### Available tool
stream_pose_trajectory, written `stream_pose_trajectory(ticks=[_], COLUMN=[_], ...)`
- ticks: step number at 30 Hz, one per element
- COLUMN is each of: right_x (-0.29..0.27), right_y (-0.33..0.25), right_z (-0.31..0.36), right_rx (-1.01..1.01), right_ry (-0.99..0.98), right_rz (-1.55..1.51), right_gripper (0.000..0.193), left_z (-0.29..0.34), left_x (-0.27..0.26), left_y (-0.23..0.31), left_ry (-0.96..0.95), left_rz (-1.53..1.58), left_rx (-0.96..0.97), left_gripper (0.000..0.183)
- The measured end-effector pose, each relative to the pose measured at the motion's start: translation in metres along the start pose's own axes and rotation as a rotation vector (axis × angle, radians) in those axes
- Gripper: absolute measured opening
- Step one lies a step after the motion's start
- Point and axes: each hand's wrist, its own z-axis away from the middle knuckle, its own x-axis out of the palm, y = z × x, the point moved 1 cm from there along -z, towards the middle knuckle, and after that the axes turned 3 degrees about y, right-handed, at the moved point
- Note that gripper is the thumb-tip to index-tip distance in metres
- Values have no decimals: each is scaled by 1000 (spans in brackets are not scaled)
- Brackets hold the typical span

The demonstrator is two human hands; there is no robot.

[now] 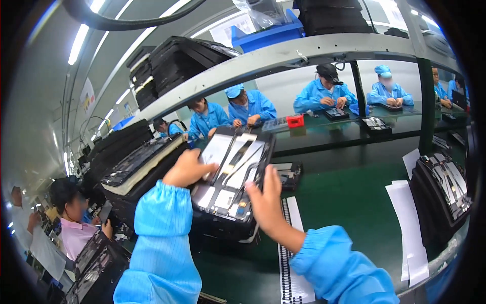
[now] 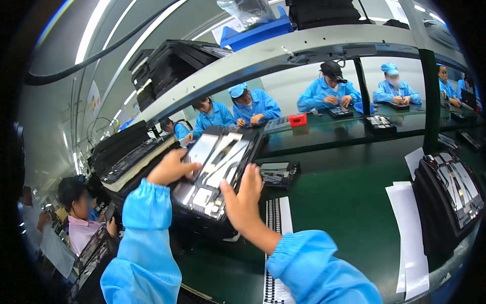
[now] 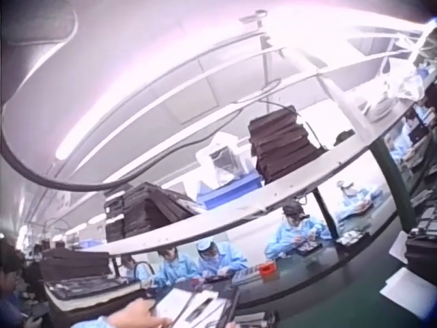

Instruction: The person assembles electronic devices by taking a device chassis, peeling adhesive strips from a backing sheet, applying them onto internal cables on the chassis by hand, and stacking the chassis.

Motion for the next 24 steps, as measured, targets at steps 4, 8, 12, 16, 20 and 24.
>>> stream_pose_trajectory(ticks=[4,8,12,16,20,24], right_x=[28,32,19,-27,-44,-19], right_y=[16,23,35,82,186,255], right_z=[17,29,20,-41,-86,-87], right_rx=[55,-4,-80,-87,-458,-605], right_ry=[-111,-216,-298,-348,-306,-578], right_rz=[3,114,96,-5,882,1057], right_gripper=[74,74,63,25,23,36], left_z=[27,32,30,37,77,143], left_x=[12,28,37,34,22,54], left_y=[-34,-61,-66,-70,-9,20], left_ry=[-66,-119,-131,5,396,765], left_rz=[161,152,343,185,-6,33], left_rx=[-201,-254,-190,-171,103,100], left_gripper=[41,30,27,41,42,42])
